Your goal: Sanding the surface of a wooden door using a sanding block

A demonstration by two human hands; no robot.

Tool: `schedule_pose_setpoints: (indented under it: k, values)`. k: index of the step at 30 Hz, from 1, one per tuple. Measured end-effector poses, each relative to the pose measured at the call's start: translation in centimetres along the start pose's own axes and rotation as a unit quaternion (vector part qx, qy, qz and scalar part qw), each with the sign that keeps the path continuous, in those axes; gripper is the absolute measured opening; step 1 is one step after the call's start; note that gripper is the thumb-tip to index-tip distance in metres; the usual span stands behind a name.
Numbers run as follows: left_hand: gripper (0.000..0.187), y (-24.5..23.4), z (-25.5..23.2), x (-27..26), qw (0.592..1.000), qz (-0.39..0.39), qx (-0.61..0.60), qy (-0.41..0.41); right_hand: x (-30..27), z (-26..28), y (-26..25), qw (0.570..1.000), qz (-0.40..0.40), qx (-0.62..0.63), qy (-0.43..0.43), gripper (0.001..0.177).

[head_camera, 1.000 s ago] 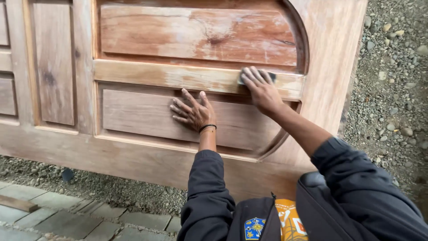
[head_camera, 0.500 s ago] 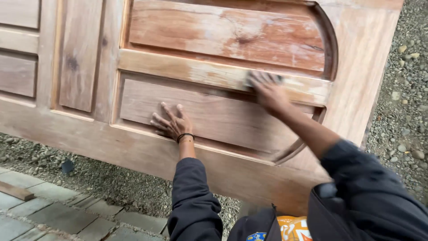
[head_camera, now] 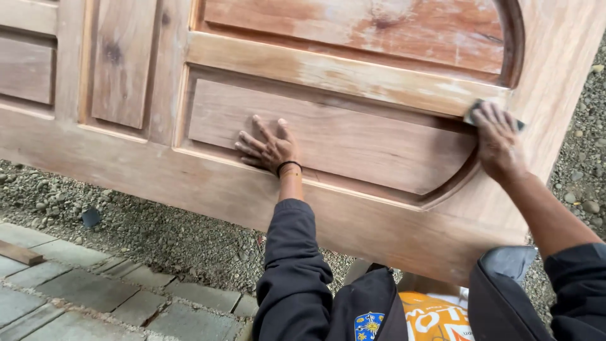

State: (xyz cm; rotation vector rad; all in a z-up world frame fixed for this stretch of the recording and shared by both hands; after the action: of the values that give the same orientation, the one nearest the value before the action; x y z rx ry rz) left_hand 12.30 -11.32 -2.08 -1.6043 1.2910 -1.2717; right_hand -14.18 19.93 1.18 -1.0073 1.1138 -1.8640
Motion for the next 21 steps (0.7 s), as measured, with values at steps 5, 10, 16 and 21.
schedule_pose_setpoints:
  k: [5, 10, 16, 21]
  values:
    - [0.057, -1.6, -0.8, 0.1, 0.995, 0.1, -0.012, -0.015, 13.2, 13.1, 2.8, 0.972, -0.107, 0.102, -0.181, 0.052]
    - [0.056, -1.4, -0.5, 0.8, 0.994, 0.104, 0.002, -0.022, 14.7, 13.1, 9.6, 0.978, -0.084, 0.061, -0.182, 0.038]
    - [0.055, -1.9, -0.6, 0.6, 0.994, 0.103, -0.018, -0.024, 1.9, 2.1, 0.2, 0.987, -0.045, 0.028, -0.149, 0.043]
    - [0.054, -1.7, -0.7, 0.9, 0.995, 0.096, -0.022, -0.012, 3.4, 3.5, 0.6, 0.991, -0.061, -0.007, -0.12, 0.041]
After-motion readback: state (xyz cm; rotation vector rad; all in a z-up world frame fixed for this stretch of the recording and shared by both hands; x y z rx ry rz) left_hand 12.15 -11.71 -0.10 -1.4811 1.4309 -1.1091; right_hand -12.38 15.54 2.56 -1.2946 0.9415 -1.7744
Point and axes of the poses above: each hand's wrist, its own x-axis towards the middle knuckle, its own y-axis out of the palm, z = x × y, the point moved 3 cm from there along x, towards the middle knuckle, and after that the axes turned 3 degrees about -x, right-handed, at the moved point
